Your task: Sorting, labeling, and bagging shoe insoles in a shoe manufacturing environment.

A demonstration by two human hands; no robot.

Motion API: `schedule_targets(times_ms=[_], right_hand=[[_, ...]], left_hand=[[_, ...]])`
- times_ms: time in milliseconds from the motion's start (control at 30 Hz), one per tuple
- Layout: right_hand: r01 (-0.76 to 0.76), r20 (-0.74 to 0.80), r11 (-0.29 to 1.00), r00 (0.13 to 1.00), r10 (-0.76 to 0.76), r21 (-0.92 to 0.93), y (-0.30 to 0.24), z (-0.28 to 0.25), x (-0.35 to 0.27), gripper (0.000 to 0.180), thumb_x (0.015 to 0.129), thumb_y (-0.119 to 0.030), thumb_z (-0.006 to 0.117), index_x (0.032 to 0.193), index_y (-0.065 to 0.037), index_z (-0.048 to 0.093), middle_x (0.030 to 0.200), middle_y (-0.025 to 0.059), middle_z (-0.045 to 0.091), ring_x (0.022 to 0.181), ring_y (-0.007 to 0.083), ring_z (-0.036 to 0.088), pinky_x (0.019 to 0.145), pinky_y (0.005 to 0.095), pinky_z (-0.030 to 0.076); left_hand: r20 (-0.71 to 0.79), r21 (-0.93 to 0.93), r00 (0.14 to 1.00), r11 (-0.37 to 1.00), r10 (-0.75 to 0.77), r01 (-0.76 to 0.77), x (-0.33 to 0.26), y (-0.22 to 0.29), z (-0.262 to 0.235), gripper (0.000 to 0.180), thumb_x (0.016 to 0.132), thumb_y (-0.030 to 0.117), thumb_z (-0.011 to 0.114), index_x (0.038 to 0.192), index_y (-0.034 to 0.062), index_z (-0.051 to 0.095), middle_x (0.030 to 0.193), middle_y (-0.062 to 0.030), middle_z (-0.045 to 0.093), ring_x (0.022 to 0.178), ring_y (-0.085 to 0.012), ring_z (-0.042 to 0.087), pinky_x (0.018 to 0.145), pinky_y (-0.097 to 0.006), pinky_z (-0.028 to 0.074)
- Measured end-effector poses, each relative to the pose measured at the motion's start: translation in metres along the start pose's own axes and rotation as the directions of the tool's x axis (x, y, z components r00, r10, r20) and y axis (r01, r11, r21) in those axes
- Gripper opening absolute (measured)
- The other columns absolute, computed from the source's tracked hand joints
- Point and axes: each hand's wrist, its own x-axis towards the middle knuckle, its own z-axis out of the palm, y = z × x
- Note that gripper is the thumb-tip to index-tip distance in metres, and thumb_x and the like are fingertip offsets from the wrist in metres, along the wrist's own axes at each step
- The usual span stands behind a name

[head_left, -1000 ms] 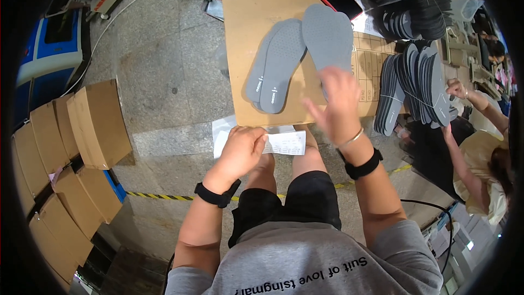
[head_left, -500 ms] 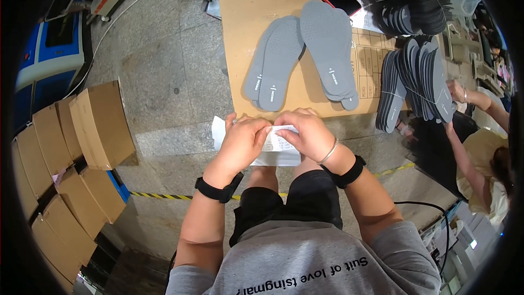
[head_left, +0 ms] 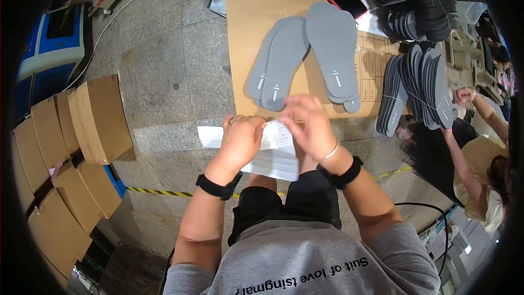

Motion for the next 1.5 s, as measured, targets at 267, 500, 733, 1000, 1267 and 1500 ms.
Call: schedule_targets(times_ms=[267, 500, 733, 1000, 1267, 1500], right_hand=[[-0.202, 0.192, 0.979, 0.962, 0.192, 0.039, 0.05, 0.011, 0.059, 0.009, 0.069, -0.013, 0.07, 0.075, -0.007, 0.066, 0.089, 0.0101, 0.058, 0.091, 0.0278, 0.049, 0.086, 0.0356, 0.037], [-0.195, 0.22, 0.98, 0.955, 0.198, -0.038, 0.045, 0.017, 0.064, 0.009, 0.068, -0.014, 0.07, 0.074, -0.009, 0.067, 0.09, 0.0108, 0.055, 0.094, 0.0287, 0.046, 0.086, 0.0354, 0.037], [-0.161, 0.178, 0.979, 0.967, 0.183, -0.127, 0.044, 0.024, 0.062, 0.009, 0.067, -0.013, 0.071, 0.074, -0.009, 0.067, 0.091, 0.0111, 0.054, 0.093, 0.0293, 0.046, 0.085, 0.0357, 0.038], [-0.113, 0.058, 0.972, 0.99, 0.127, -0.204, 0.038, 0.031, 0.057, 0.011, 0.064, -0.011, 0.072, 0.069, -0.009, 0.063, 0.092, 0.0098, 0.053, 0.093, 0.0296, 0.047, 0.083, 0.0361, 0.04], [-0.272, -0.065, 0.949, 0.962, 0.265, -0.162, 0.032, 0.036, 0.056, 0.052, 0.066, -0.015, 0.074, 0.109, -0.003, 0.048, 0.103, 0.0171, 0.046, 0.094, 0.0346, 0.045, 0.085, 0.0407, 0.039], [-0.432, -0.226, 0.898, 0.886, 0.405, -0.084, 0.015, 0.046, 0.063, 0.057, 0.062, -0.015, 0.071, 0.109, 0.001, 0.044, 0.11, 0.0233, 0.037, 0.105, 0.0384, 0.037, 0.092, 0.0423, 0.034]], left_hand=[[0.088, -0.003, 0.989, 0.993, 0.121, -0.121, -0.005, 0.012, 0.021, 0.016, 0.08, 0.006, 0.053, 0.09, 0.0009, 0.064, 0.123, -0.0172, 0.05, 0.105, -0.0354, 0.052, 0.09, -0.043, 0.04], [0.017, -0.013, 0.99, 0.99, 0.141, -0.141, -0.005, 0.006, 0.028, 0.011, 0.077, 0.005, 0.052, 0.078, -0.0023, 0.06, 0.124, -0.0191, 0.048, 0.11, -0.0347, 0.048, 0.093, -0.046, 0.038], [0.039, -0.017, 0.989, 0.989, 0.145, -0.144, -0.003, 0.009, 0.026, 0.011, 0.078, 0.005, 0.053, 0.077, -0.0035, 0.06, 0.122, -0.0192, 0.049, 0.114, -0.0327, 0.046, 0.094, -0.046, 0.037], [0.05, -0.019, 0.99, 0.991, 0.132, -0.132, -0.001, 0.008, 0.027, 0.011, 0.077, 0.005, 0.053, 0.077, -0.0037, 0.06, 0.122, -0.0199, 0.048, 0.115, -0.0325, 0.046, 0.094, -0.045, 0.037], [0.045, -0.018, 0.991, 0.992, 0.128, -0.127, 0.0, 0.01, 0.026, 0.011, 0.076, 0.004, 0.053, 0.077, -0.0037, 0.06, 0.12, -0.0194, 0.049, 0.111, -0.0321, 0.048, 0.092, -0.044, 0.038], [0.131, -0.027, 0.978, 0.987, 0.162, -0.16, -0.012, 0.006, 0.021, 0.011, 0.077, 0.004, 0.052, 0.082, 0.0004, 0.061, 0.099, -0.0157, 0.057, 0.089, -0.0357, 0.054, 0.08, -0.043, 0.043]])
